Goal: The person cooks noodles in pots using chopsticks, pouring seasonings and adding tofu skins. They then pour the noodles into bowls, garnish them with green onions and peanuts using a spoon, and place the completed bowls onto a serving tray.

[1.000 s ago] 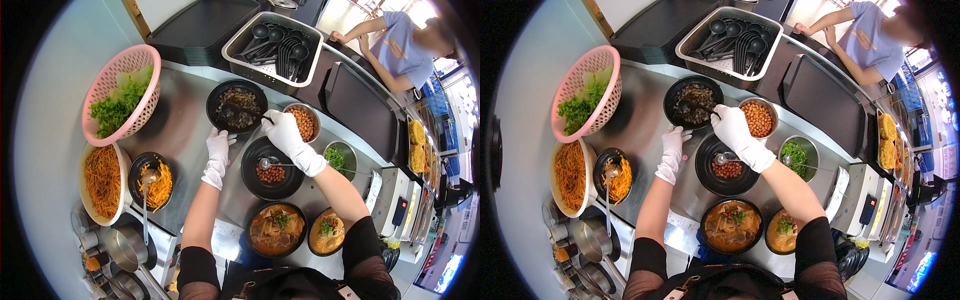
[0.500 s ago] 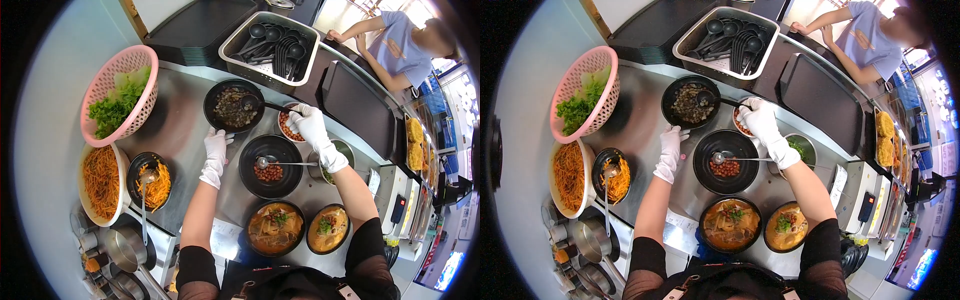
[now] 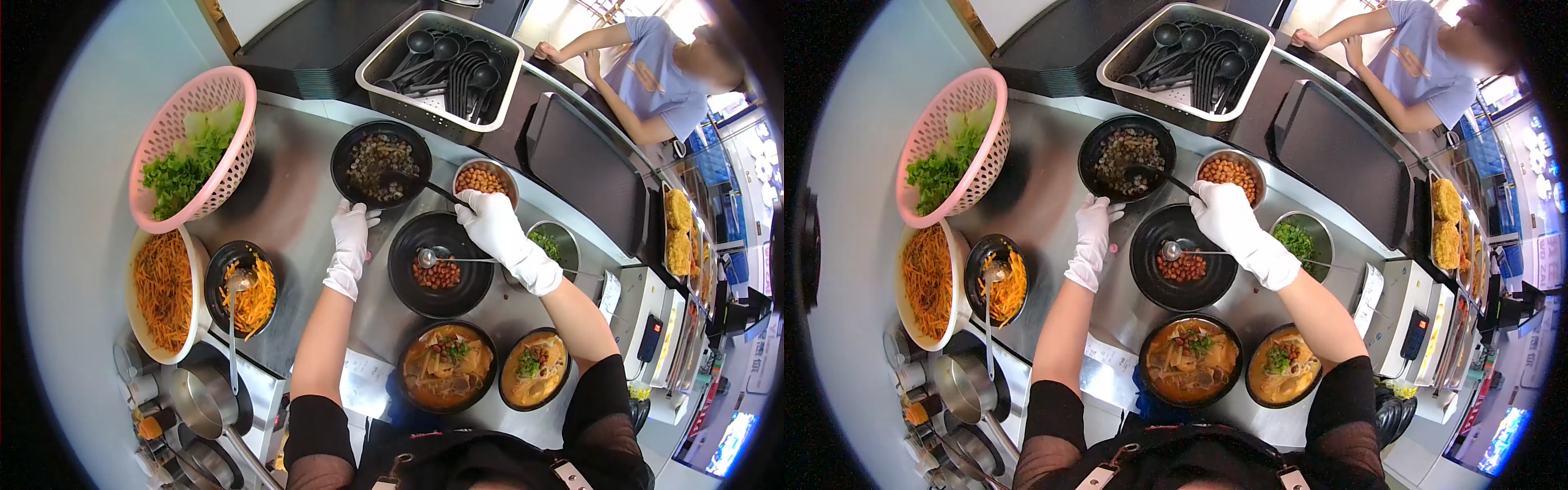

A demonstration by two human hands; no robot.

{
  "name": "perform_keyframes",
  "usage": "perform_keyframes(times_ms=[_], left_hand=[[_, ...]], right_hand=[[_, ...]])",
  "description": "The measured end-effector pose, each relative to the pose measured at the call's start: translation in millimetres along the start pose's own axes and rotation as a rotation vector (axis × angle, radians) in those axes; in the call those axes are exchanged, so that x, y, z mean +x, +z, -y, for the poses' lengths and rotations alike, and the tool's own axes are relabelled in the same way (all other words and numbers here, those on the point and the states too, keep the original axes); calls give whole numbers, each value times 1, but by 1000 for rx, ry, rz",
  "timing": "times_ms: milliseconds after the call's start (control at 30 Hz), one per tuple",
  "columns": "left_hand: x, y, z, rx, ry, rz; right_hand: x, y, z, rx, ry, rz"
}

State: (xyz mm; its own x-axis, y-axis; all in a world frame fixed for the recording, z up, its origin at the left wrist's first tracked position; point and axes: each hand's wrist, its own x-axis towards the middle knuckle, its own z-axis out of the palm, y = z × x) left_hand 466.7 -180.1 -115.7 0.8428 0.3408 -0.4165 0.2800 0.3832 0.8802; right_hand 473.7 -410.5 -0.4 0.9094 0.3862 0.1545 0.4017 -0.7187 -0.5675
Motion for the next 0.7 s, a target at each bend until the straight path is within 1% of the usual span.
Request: perform_keyframes(times_ms=[33, 67, 133, 167, 233, 300, 367, 633, 700], left_hand=[[-2, 2, -3, 1, -37, -31], [-3, 4, -5, 2, -73, -60], [1, 4, -1, -4, -60, -58], [1, 3, -1, -12, -50, -60], [2, 3, 0, -18, -47, -58], [1, 3, -1, -27, -44, -54], [1, 4, -1, -33, -52, -47], [2, 1, 2, -49, -49, -50], [2, 1, 4, -29, -43, -44]], right_hand=[[1, 3, -2, 55, 64, 5], [4, 5, 3, 56, 67, 2], [12, 8, 14, 497, 449, 142], [16, 10, 11, 499, 448, 142], [23, 16, 3, 796, 646, 137], [26, 15, 4, 822, 659, 142], [27, 15, 3, 922, 735, 121], [23, 8, -4, 883, 771, 97], [22, 10, -2, 885, 742, 61]])
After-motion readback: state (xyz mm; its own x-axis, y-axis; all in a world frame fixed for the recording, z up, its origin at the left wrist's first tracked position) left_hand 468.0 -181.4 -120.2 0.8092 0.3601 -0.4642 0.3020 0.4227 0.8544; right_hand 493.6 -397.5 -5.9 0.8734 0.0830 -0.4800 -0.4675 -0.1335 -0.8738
